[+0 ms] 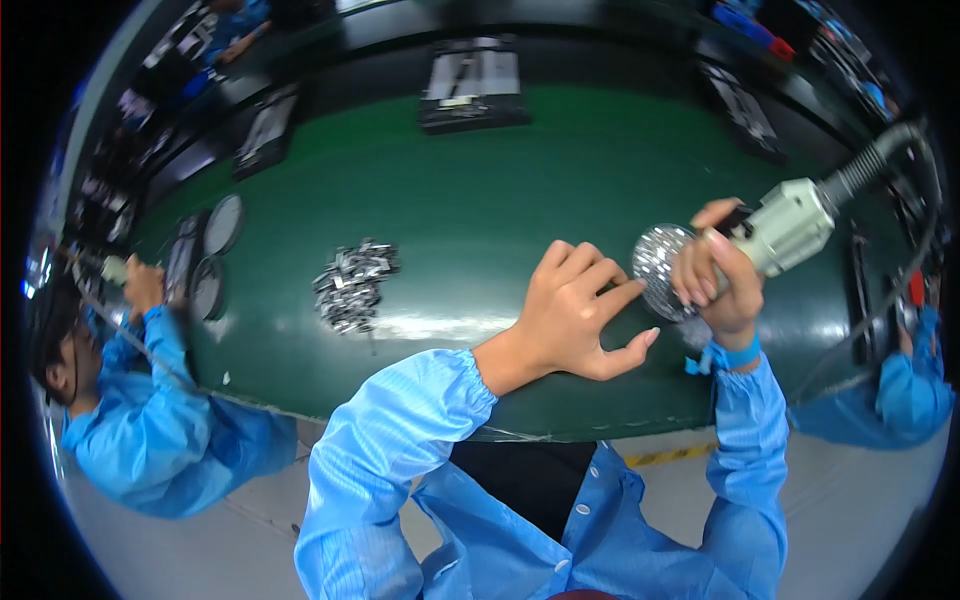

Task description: The person installs internal components into tablet frames using an electric screwdriver to secure them with screws.

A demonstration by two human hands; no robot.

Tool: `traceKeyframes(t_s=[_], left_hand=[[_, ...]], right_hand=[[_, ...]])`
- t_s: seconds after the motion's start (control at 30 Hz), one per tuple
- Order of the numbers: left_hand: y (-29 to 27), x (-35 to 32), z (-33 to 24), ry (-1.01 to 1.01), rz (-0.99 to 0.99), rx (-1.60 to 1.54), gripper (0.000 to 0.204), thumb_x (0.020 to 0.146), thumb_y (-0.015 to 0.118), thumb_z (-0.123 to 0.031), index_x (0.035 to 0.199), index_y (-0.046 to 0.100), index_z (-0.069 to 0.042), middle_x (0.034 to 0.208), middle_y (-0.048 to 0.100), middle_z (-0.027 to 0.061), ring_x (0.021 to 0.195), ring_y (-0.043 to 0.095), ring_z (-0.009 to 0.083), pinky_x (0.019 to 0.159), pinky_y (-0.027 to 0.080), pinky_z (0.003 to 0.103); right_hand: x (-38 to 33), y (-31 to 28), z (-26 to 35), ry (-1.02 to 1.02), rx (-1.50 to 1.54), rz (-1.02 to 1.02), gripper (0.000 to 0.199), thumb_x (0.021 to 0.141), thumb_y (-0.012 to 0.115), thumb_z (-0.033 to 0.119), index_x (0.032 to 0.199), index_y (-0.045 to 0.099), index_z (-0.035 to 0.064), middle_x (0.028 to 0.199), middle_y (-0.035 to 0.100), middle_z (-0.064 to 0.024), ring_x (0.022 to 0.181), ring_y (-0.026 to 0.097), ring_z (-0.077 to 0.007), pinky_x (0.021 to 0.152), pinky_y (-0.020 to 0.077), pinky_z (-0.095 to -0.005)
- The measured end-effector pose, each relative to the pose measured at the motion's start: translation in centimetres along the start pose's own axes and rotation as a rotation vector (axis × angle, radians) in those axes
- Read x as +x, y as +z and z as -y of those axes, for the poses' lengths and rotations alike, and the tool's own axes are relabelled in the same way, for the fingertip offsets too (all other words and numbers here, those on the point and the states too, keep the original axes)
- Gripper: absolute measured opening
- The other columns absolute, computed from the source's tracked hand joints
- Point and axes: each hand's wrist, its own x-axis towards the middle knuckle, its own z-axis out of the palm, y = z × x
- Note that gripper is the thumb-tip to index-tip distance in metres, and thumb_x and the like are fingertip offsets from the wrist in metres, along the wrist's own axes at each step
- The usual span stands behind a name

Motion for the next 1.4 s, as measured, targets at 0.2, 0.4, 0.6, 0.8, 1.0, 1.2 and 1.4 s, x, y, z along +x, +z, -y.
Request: traceKeyframes(t_s=[0.2, 0.4, 0.6, 0.8, 1.0, 1.2, 1.4], left_hand=[[-7.1, 7.2, 14.2, -0.235, -0.309, 0.411, 0.02, 0.088, 0.066, -0.015, 0.104, 0.066, -0.003, 0.103, 0.067, 0.0166, 0.083, 0.063, 0.0346, 0.078, 0.048, 0.045], [-14.2, 10.6, 33.7, -1.243, 0.109, 0.397, 0.12, 0.071, 0.064, -0.082, 0.135, 0.043, 0.017, 0.136, 0.051, 0.0329, 0.123, 0.056, 0.042, 0.093, 0.052, 0.045], [-12.5, 9.9, 39.7, -1.199, 0.373, 0.481, 0.107, 0.072, 0.068, -0.078, 0.128, 0.057, 0.013, 0.135, 0.056, 0.029, 0.119, 0.062, 0.0358, 0.097, 0.05, 0.039], [-6.5, 13.9, 36.1, -1.286, 0.255, 0.095, 0.078, 0.086, 0.073, -0.052, 0.124, 0.057, 0.014, 0.122, 0.062, 0.0266, 0.109, 0.062, 0.0313, 0.09, 0.049, 0.042], [-12.0, 10.6, 35.2, -0.926, -0.114, 0.408, 0.072, 0.092, 0.061, -0.045, 0.137, 0.043, 0.009, 0.116, 0.062, 0.0357, 0.112, 0.061, 0.0469, 0.092, 0.051, 0.048], [-15.4, 8.6, 17.6, -0.649, -0.091, 0.12, 0.056, 0.103, 0.048, -0.029, 0.14, 0.036, 0.013, 0.113, 0.064, 0.0337, 0.108, 0.064, 0.0435, 0.093, 0.05, 0.045], [-13.0, -6.0, 0.0, -0.955, -0.093, -0.125, 0.062, 0.105, 0.048, -0.024, 0.148, 0.025, 0.014, 0.141, 0.048, 0.0316, 0.132, 0.049, 0.0358, 0.111, 0.036, 0.038]], right_hand=[[-0.3, -1.0, 0.2, -0.035, -0.013, -0.019, 0.019, 0.095, 0.048, 0.009, 0.108, 0.044, -0.0036, 0.051, 0.034, -0.0007, 0.039, 0.036, -0.0108, 0.039, 0.039, -0.0274], [0.2, 0.4, 0.6, -0.051, -0.019, -0.028, 0.019, 0.092, 0.05, 0.007, 0.107, 0.042, -0.0029, 0.052, 0.035, -0.0008, 0.039, 0.036, -0.0106, 0.04, 0.0394, -0.0271], [1.1, 1.1, 0.5, -0.031, -0.027, 0.021, 0.016, 0.092, 0.051, 0.003, 0.106, 0.044, -0.0016, 0.054, 0.039, -0.0031, 0.041, 0.039, -0.012, 0.043, 0.0411, -0.0295], [-1.0, -0.5, 1.7, -0.055, -0.058, -0.042, 0.017, 0.093, 0.051, 0.005, 0.106, 0.042, -0.0011, 0.054, 0.039, -0.0031, 0.041, 0.039, -0.0117, 0.043, 0.0417, -0.0289], [0.4, 0.6, -0.1, -0.043, 0.032, 0.06, 0.018, 0.093, 0.052, 0.004, 0.107, 0.042, -0.0002, 0.055, 0.039, -0.0035, 0.04, 0.039, -0.0122, 0.041, 0.0409, -0.0277], [0.3, 0.2, 1.0, -0.096, -0.064, 0.012, 0.018, 0.096, 0.048, 0.008, 0.11, 0.045, -0.0028, 0.054, 0.035, 0.0004, 0.042, 0.036, -0.0092, 0.043, 0.0384, -0.0263], [0.1, 0.6, 0.7, -0.105, -0.115, -0.009, 0.026, 0.097, 0.046, 0.013, 0.114, 0.046, -0.0062, 0.055, 0.035, 0.0005, 0.044, 0.036, -0.0092, 0.043, 0.0369, -0.0266]])
